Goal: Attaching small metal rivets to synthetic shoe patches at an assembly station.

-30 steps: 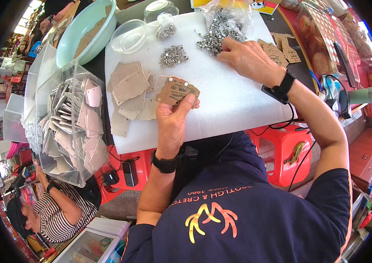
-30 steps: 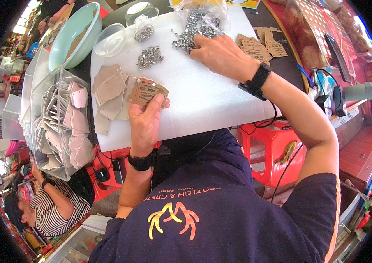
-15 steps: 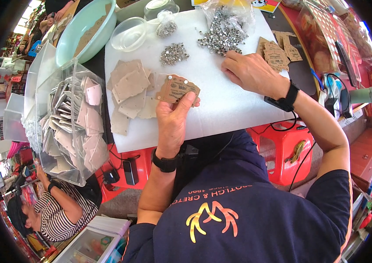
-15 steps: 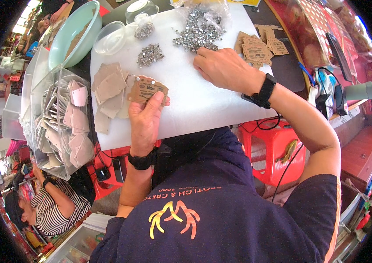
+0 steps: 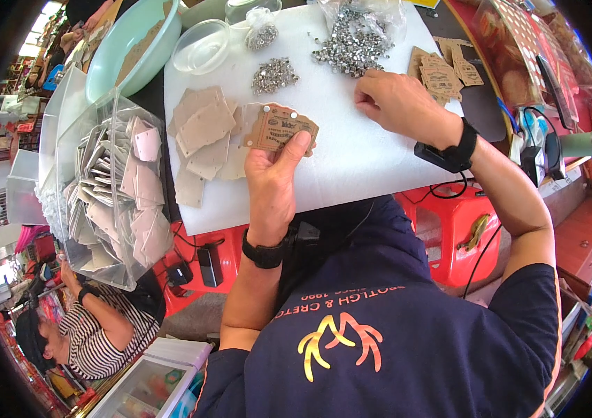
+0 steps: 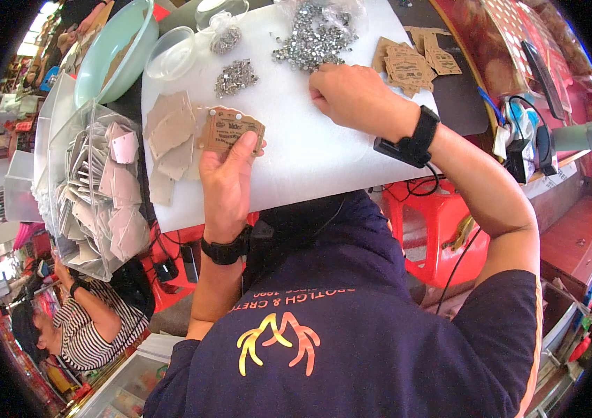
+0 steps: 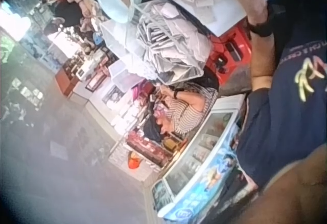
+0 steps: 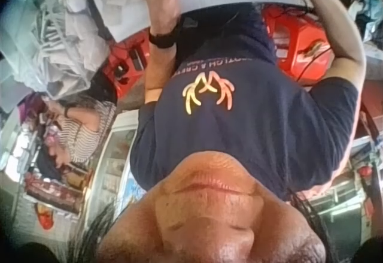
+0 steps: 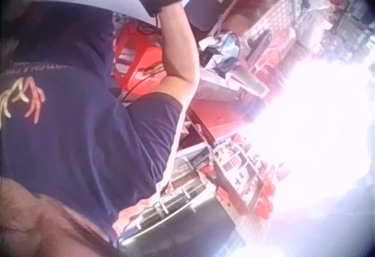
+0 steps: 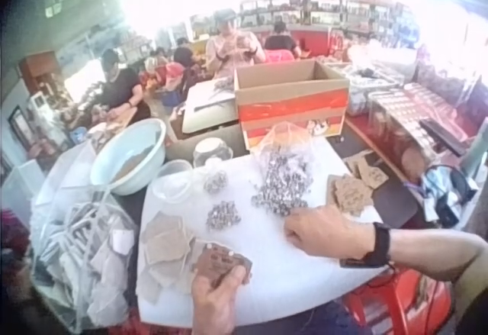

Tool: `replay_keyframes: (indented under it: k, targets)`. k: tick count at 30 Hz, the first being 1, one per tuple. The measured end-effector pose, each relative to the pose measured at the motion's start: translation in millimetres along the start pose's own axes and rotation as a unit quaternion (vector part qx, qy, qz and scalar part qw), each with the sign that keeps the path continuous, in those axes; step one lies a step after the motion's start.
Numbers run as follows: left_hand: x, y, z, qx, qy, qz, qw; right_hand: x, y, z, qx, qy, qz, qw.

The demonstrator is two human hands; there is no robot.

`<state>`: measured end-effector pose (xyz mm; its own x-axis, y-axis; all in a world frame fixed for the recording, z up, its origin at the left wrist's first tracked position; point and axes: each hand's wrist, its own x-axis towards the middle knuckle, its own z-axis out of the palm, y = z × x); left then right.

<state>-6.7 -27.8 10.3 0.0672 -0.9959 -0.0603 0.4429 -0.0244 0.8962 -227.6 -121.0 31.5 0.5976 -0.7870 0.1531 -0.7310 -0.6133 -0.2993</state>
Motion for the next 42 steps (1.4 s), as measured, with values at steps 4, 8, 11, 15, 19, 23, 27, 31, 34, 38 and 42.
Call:
replay_keyframes:
  k: [4,8,11,15,19,23,27,31,34,38,42]
  targets:
    - [1.2,4.0,3.3,-0.001,-0.005,0.018,1.000,0.3,-1.0,-5.4,0.101,-0.027,0.033,0.994]
    - [4.1,4.9,6.4,-0.010,-0.005,0.034,0.999,-2.0,-31.0,-10.0,0.301,0.015,0.042,0.953]
    - [6.0,2.0,6.1,-0.003,0.001,0.017,1.000,-8.0,-58.0,-8.1,0.419,0.026,0.096,0.903]
    - [7.4,2.7,11.1,-0.016,-0.001,0.023,1.000,-10.0,-68.8,7.4,0.469,0.083,0.122,0.871]
    - [7.5,4.3,15.2,-0.027,0.005,0.023,0.999,-12.0,-69.9,19.7,0.498,0.099,0.141,0.850]
    - [7.8,1.9,17.8,0.004,0.012,0.037,0.999,-11.9,-74.9,26.1,0.520,0.114,0.139,0.835]
    - [8.0,-0.8,18.5,0.009,0.012,0.048,0.999,-13.1,-75.6,31.7,0.514,0.138,0.148,0.833]
    - [6.2,2.3,24.7,0.008,0.030,0.056,0.998,-13.3,-77.2,30.8,0.524,0.141,0.170,0.823]
    - [7.0,-0.4,22.4,0.002,0.033,0.059,0.998,-14.7,-79.0,33.2,0.522,0.148,0.169,0.823]
    - [6.5,0.0,23.3,0.002,0.027,0.058,0.998,-13.7,-80.4,32.3,0.528,0.152,0.172,0.818]
    - [4.7,1.7,24.4,-0.002,0.029,0.056,0.998,-12.7,-81.9,34.2,0.522,0.162,0.180,0.818]
